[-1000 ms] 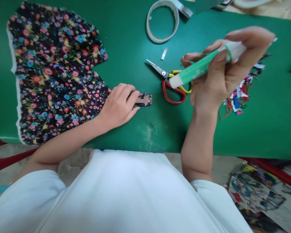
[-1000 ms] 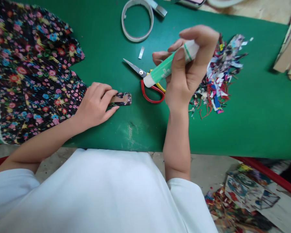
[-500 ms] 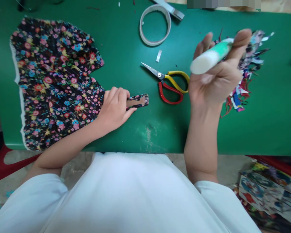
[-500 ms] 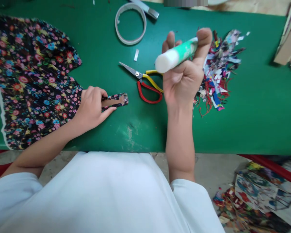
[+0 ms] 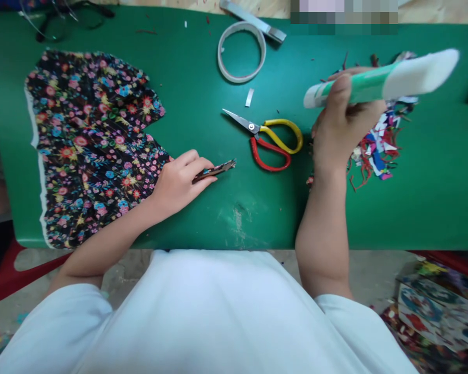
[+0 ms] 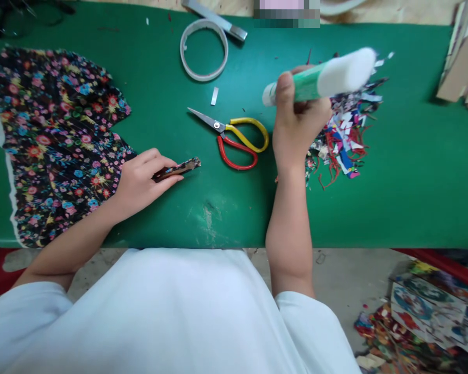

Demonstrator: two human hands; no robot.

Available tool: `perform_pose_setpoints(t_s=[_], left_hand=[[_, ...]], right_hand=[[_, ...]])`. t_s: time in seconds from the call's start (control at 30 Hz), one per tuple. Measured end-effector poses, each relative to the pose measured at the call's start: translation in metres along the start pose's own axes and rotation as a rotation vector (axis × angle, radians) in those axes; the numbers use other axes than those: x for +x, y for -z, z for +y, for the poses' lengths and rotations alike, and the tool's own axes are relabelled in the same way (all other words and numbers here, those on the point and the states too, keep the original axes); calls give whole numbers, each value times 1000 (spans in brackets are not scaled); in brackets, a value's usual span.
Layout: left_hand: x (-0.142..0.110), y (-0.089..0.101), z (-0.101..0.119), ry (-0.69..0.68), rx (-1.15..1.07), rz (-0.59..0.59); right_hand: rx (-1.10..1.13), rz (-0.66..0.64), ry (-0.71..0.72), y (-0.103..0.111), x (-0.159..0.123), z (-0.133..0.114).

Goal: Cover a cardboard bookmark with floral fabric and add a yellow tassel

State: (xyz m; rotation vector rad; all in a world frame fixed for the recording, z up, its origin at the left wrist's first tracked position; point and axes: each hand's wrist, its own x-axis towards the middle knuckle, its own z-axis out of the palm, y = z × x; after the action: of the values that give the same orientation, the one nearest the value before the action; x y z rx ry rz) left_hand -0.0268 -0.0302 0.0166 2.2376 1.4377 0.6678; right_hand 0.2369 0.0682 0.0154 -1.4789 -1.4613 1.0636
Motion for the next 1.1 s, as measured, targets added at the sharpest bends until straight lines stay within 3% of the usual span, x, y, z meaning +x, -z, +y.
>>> perform_pose_setpoints(t_s=[0.1, 0.17, 0.33, 0.43, 0.57, 0.63, 0.73, 0.77, 0.83, 0.9, 0.97, 1.03, 1.1], left_hand=[[3, 2, 3, 52, -169, 18], [4, 2, 7, 173, -354, -22], [5, 0, 16, 555, -981, -202], [6, -1, 17, 629, -1167, -259], [6, -2, 14, 636, -1229, -277], [5, -3, 12, 631, -1238, -274], [5, -4, 10, 626, -1272, -269], [6, -4, 9, 628, -1284, -270], [6, -4, 9, 626, -1296, -263], [6, -5, 10, 610, -1291, -230], [6, -7, 11, 595, -1256, -180], [6, -8, 12, 594, -1213, -140], [5, -8, 12, 590, -1187, -128]], right_hand=[[-153, 44, 13, 9, -8, 1], [-266, 84, 4, 16, -6, 5], [-653, 404, -133, 11, 18, 14], [-733, 392, -151, 7, 22, 14], [-829, 383, -153, 13, 16, 22], [-767, 462, -14, 18, 11, 27], [-457, 666, 463, 16, -2, 21], [-352, 720, 551, 12, -9, 15], [-239, 591, 546, -3, -25, -2], [-206, 176, 481, -23, -41, -18], [-142, -122, 386, -43, -55, -28], [-81, -248, 291, -59, -63, -30], [-11, -286, 214, -67, -67, -28]])
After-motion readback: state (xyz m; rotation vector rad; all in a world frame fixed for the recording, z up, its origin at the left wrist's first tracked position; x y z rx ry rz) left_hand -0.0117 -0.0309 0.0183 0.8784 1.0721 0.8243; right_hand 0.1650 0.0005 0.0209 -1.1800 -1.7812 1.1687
